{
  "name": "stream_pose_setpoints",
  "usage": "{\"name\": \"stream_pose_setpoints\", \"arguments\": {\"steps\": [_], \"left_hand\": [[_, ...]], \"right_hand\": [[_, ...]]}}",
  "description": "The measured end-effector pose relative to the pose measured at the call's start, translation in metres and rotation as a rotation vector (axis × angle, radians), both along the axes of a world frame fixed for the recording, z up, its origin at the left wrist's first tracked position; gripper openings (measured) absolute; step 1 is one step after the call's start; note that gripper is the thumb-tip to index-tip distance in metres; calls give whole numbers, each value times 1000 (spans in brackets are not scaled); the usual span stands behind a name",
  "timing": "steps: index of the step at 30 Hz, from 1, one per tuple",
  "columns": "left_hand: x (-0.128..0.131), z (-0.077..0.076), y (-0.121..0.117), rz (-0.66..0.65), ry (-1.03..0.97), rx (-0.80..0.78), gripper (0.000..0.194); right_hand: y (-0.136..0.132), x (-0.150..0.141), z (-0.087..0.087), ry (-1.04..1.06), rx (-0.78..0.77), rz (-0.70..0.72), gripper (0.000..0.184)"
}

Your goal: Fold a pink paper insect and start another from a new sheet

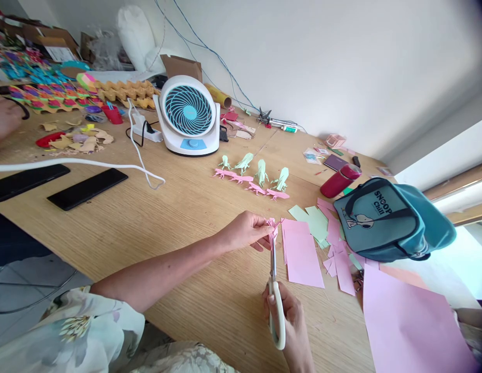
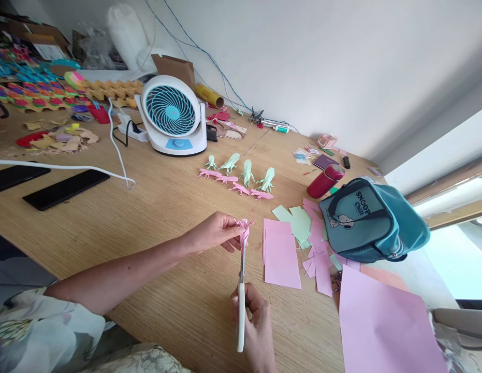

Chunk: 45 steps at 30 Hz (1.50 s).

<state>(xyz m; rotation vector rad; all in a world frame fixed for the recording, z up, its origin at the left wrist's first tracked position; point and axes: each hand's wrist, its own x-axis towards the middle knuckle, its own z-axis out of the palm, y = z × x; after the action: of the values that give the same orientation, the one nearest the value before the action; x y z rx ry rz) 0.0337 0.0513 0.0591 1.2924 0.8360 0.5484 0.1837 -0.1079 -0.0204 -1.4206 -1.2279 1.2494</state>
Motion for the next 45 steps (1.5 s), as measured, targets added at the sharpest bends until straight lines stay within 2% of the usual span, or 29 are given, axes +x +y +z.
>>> {"name": "stream_pose_setpoints", "arguments": {"steps": [6, 14, 21, 35, 45], "left_hand": [[2, 4, -6, 27, 20, 35, 43], [5, 1, -6, 25, -12, 29, 41], [7, 4, -11, 65, -44, 47, 45], [5, 1, -12, 125, -72, 64, 39], [5, -1, -13, 89, -38, 87, 40]], "right_hand": [[0, 0, -1, -12, 22, -9, 41], [0, 5, -8, -49, 72, -12, 39], [0, 4, -5, -81, 98, 9, 37], [-1, 3, -5, -37, 71, 18, 36], [0, 1, -1, -51, 76, 9, 38]]}}
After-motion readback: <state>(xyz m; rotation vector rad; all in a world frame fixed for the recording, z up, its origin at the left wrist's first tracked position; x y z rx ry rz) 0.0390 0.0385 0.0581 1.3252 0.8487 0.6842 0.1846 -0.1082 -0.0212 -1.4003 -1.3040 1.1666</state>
